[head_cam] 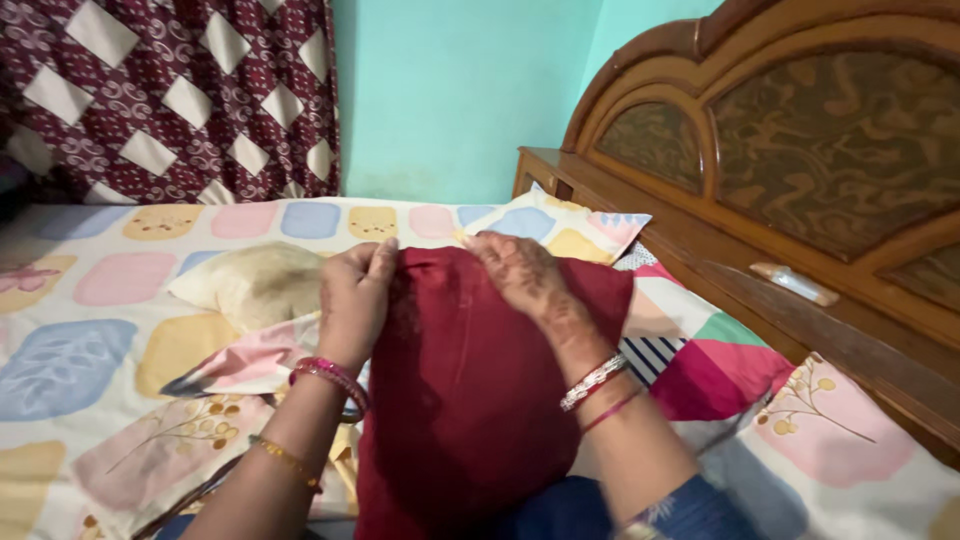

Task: The person inserts a pillow into a patterned pillowcase, smooths the fabric, and places the finished pillow on the bed. They then repeat the process with a second pillow and a red pillowcase.

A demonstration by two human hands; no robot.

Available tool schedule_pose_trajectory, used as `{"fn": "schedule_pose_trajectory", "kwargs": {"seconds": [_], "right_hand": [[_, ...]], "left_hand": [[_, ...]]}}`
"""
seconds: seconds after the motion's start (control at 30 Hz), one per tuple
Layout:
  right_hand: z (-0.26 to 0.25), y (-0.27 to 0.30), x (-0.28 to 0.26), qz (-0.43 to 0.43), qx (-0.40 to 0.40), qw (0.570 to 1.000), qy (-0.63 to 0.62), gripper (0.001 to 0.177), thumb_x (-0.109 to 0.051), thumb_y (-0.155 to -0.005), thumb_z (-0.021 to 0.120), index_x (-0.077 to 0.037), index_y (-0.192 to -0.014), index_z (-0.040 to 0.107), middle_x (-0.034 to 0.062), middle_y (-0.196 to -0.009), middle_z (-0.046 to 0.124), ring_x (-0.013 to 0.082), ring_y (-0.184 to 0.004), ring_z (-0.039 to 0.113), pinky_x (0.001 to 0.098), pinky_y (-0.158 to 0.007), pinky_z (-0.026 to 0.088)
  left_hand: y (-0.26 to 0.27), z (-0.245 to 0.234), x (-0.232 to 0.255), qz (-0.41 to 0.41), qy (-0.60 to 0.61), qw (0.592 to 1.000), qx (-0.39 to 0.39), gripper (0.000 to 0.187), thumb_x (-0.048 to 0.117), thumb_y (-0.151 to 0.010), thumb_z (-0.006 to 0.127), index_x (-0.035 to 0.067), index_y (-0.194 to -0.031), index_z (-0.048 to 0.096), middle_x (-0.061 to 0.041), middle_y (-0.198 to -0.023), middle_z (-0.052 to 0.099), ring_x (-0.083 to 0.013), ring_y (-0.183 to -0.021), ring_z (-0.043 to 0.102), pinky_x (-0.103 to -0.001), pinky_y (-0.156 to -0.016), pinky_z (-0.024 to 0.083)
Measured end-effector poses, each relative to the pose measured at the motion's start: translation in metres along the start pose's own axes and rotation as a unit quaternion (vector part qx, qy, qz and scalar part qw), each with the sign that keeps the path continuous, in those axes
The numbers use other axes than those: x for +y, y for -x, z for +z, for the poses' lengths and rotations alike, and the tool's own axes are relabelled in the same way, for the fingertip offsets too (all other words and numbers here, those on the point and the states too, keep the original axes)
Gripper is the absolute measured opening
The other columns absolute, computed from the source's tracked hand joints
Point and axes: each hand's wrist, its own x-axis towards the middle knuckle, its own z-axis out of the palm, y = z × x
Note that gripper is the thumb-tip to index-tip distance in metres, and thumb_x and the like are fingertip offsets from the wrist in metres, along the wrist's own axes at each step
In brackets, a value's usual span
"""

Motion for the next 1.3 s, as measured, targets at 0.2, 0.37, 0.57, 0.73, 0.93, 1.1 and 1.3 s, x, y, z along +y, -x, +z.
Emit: {"fn": "schedule_pose_trajectory", "kwargs": {"seconds": [0.2, 0.37, 0.57, 0.73, 0.93, 1.1, 1.3], "right_hand": [[0.031, 0.01, -0.031, -0.022, 0.151, 0.988, 0.022, 0.038, -0.038, -0.104, 0.049, -0.011, -0.106, 0.075, 0.0096, -0.099, 0.076, 0.029, -0.099, 0.068, 0.047, -0.097, 0.047], [0.051, 0.021, -0.041, -0.038, 0.191, 0.98, 0.031, 0.032, -0.033, -0.103, 0.053, -0.01, -0.101, 0.074, 0.0086, -0.1, 0.075, 0.0298, -0.105, 0.066, 0.0468, -0.1, 0.045], [0.047, 0.018, -0.069, -0.066, 0.045, 0.995, 0.054, 0.054, -0.056, -0.09, 0.065, -0.014, -0.123, 0.07, 0.0105, -0.115, 0.07, 0.0321, -0.118, 0.06, 0.0577, -0.108, 0.033], [0.05, -0.004, -0.093, 0.017, -0.16, 0.983, 0.084, 0.078, -0.062, -0.074, 0.071, -0.021, -0.14, 0.059, 0.0064, -0.134, 0.061, 0.028, -0.131, 0.052, 0.067, -0.116, 0.017], [0.107, -0.004, -0.111, -0.057, -0.013, 0.997, 0.047, 0.063, -0.043, -0.075, 0.073, -0.011, -0.128, 0.064, 0.0086, -0.131, 0.065, 0.0291, -0.124, 0.057, 0.0591, -0.116, 0.024], [0.137, -0.01, -0.097, -0.118, 0.037, 0.991, -0.044, 0.045, -0.016, -0.076, 0.063, -0.008, -0.119, 0.071, 0.0105, -0.118, 0.075, 0.0285, -0.11, 0.067, 0.0465, -0.112, 0.041], [0.129, -0.002, -0.075, -0.165, 0.072, 0.974, -0.135, 0.045, -0.007, -0.071, 0.064, 0.0, -0.114, 0.071, 0.0174, -0.11, 0.075, 0.0366, -0.105, 0.068, 0.0439, -0.098, 0.052]], "left_hand": [[0.01, -0.001, -0.026, 0.146, -0.063, 0.985, 0.059, 0.066, 0.04, -0.088, 0.081, -0.005, -0.125, 0.05, -0.023, -0.108, 0.062, -0.0262, -0.09, 0.062, -0.039, -0.076, 0.053], [0.031, -0.005, -0.057, -0.035, -0.121, 0.992, -0.007, 0.067, 0.042, -0.078, 0.083, 0.0, -0.124, 0.057, -0.024, -0.104, 0.072, -0.0359, -0.095, 0.071, -0.043, -0.082, 0.055], [0.032, -0.015, -0.081, -0.02, -0.115, 0.993, 0.027, 0.067, 0.039, -0.087, 0.077, 0.0, -0.135, 0.051, -0.023, -0.095, 0.071, -0.0359, -0.087, 0.071, -0.044, -0.076, 0.055], [0.028, -0.018, -0.103, -0.068, -0.071, 0.995, 0.013, 0.056, 0.037, -0.092, 0.069, 0.003, -0.133, 0.053, -0.019, -0.09, 0.073, -0.0318, -0.081, 0.071, -0.041, -0.073, 0.055], [0.023, -0.029, -0.156, -0.095, 0.154, 0.982, -0.055, 0.046, 0.036, -0.098, 0.068, 0.002, -0.128, 0.061, -0.01, -0.111, 0.07, -0.0217, -0.1, 0.065, -0.035, -0.089, 0.052], [0.026, -0.051, -0.208, -0.345, 0.472, 0.798, -0.147, 0.05, 0.043, -0.093, 0.063, 0.009, -0.129, 0.062, -0.005, -0.119, 0.069, -0.0196, -0.11, 0.065, -0.038, -0.098, 0.052], [0.048, -0.008, -0.291, -0.352, 0.502, 0.768, -0.181, 0.047, 0.035, -0.1, 0.052, 0.006, -0.137, 0.057, -0.01, -0.133, 0.064, -0.0237, -0.116, 0.063, -0.042, -0.102, 0.052]]}}
